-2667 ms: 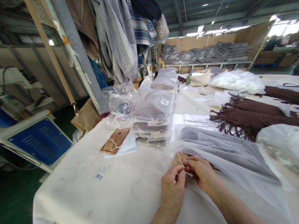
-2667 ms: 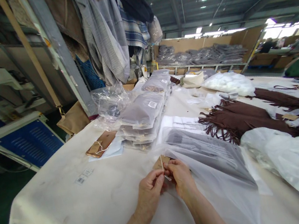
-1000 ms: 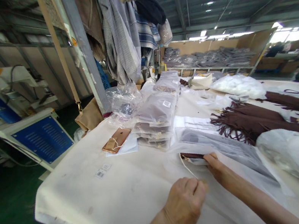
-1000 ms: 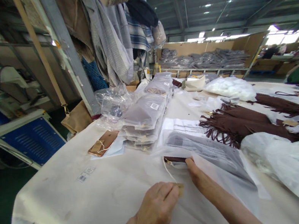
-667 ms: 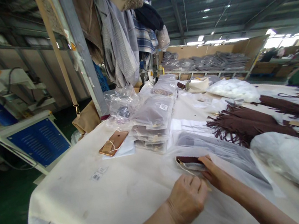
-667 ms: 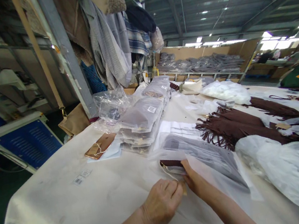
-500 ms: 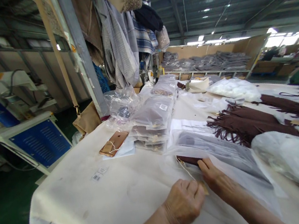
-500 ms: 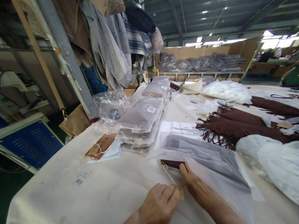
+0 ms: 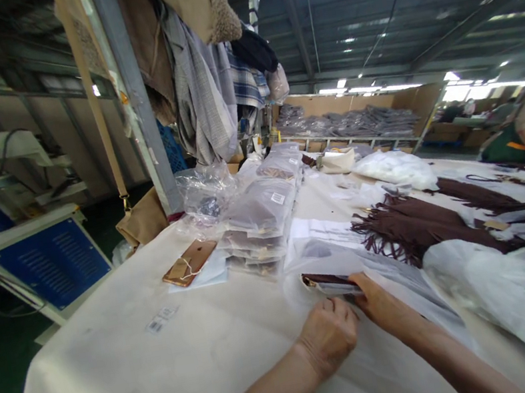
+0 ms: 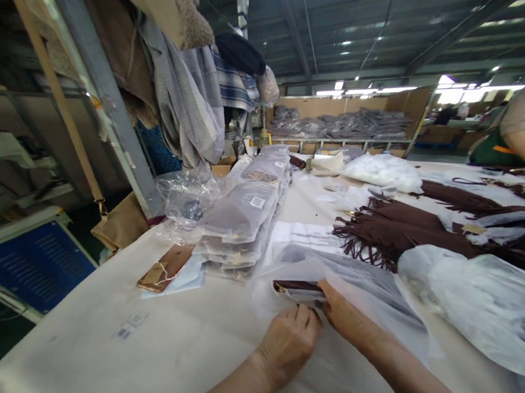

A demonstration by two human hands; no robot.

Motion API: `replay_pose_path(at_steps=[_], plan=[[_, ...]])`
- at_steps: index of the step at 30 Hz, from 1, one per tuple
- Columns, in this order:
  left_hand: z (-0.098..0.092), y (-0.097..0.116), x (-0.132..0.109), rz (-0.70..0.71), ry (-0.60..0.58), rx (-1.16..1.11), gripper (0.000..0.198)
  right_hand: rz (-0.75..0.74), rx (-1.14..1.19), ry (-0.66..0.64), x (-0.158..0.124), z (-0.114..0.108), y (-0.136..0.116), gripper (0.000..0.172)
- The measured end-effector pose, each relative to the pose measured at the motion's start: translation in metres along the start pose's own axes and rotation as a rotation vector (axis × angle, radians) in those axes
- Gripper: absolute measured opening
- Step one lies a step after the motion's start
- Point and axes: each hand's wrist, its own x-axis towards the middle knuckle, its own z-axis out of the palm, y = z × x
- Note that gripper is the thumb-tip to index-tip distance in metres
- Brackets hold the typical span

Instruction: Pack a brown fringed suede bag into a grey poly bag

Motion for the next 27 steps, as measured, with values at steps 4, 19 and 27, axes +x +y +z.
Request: replay_pose_path(at_steps=[4, 19, 27], plan=[[0.010, 0.006, 0.021, -0.020, -0.023, 0.033, 0.012, -0.004, 0.054, -0.023, -0.001, -0.004, -0.003, 0.031], [0.025, -0.019, -0.014, -0.148, 0.102, 0.107, 0.013, 0.076, 0.024, -0.062, -0.004, -0.029, -0.012, 0.038], [0.032, -0.009, -0.011, -0.062, -0.002, 0.089, 0.022, 0.097, -0.017, -0.065, -0.006, -0.034, -0.022, 0.038]])
